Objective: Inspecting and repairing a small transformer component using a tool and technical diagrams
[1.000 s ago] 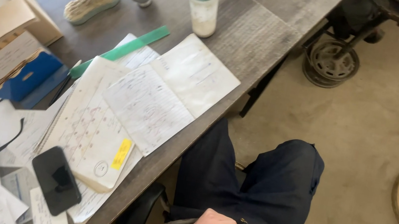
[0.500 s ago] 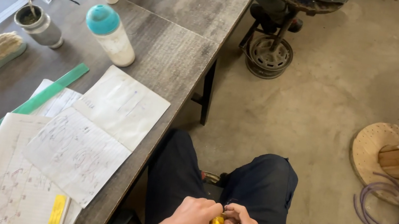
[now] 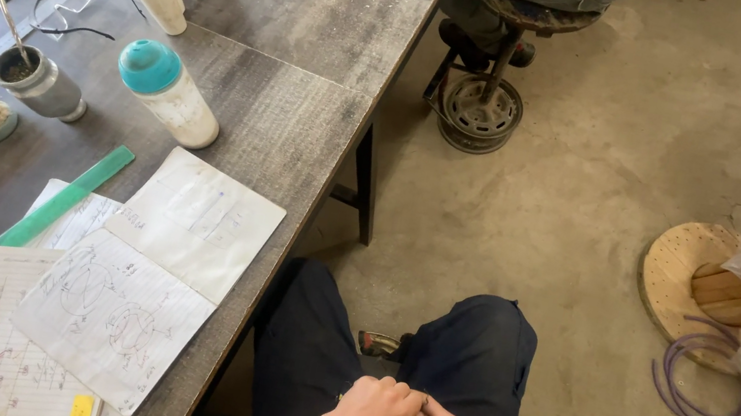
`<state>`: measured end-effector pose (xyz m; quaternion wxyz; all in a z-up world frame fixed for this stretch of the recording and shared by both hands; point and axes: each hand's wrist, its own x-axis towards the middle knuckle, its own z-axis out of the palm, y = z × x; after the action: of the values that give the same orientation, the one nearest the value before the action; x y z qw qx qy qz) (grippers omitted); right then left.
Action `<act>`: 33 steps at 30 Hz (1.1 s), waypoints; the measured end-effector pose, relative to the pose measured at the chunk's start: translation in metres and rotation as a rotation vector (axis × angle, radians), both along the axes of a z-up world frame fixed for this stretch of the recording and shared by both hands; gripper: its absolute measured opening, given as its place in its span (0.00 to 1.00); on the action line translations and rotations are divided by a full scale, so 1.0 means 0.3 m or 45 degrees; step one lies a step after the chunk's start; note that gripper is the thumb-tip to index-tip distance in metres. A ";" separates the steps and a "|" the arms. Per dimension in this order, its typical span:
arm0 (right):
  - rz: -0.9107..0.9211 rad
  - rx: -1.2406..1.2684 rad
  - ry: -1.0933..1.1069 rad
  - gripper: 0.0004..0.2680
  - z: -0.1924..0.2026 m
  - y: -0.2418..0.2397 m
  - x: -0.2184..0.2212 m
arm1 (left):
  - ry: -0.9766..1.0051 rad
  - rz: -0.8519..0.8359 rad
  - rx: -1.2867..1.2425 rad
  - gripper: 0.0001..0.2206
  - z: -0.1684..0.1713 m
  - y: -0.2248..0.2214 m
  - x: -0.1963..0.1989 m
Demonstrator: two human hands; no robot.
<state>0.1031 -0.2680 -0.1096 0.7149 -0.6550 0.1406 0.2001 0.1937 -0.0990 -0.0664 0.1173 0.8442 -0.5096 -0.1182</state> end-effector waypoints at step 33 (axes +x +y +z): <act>0.080 -0.027 0.146 0.10 -0.124 0.007 0.046 | -0.090 0.100 -0.158 0.07 -0.400 0.020 -0.013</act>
<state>0.1169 -0.2659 -0.1467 0.6919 -0.6542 0.1628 0.2583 0.1898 -0.0931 -0.1865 0.1560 0.8582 -0.4863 -0.0518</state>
